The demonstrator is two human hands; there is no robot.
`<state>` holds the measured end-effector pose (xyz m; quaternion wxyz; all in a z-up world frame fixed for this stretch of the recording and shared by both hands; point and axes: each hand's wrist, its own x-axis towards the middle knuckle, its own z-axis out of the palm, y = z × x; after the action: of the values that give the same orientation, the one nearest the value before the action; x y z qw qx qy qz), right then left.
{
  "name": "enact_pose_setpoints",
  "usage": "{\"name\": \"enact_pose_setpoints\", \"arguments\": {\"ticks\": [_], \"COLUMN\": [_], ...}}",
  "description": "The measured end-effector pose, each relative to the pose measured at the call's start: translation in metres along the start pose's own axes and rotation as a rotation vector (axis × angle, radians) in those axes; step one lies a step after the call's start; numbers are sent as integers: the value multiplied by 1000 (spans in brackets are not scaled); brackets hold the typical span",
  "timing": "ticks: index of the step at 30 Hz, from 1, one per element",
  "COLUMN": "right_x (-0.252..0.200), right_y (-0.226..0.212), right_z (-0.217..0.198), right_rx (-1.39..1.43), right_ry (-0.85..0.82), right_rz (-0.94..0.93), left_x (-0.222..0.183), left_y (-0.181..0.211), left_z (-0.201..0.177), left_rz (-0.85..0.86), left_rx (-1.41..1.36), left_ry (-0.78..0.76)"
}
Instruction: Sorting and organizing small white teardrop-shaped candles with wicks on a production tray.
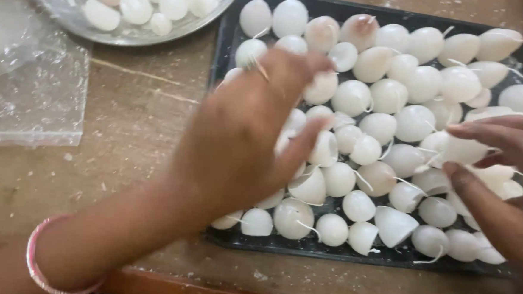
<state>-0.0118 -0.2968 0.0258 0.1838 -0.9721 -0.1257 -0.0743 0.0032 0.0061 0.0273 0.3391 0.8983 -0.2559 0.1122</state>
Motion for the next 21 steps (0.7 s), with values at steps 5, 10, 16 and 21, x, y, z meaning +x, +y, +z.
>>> {"name": "enact_pose_setpoints", "arguments": {"ticks": [5, 10, 16, 21], "right_x": [-36, -27, -17, -1], "right_y": [-11, 1, 57, 100], "right_z": [-2, -35, -45, -54], "right_rx": [513, 284, 20, -52], "right_ry": [-56, -34, -236, 73], "right_rz": [-97, -339, -73, -93], "left_x": [-9, 27, 36, 37], "left_y": [62, 22, -215, -306], "left_z": [31, 14, -87, -53], "left_rz": [-238, -109, -103, -303], "left_rx": [-863, -458, 186, 225], "left_ry": [-420, -441, 129, 297]}}
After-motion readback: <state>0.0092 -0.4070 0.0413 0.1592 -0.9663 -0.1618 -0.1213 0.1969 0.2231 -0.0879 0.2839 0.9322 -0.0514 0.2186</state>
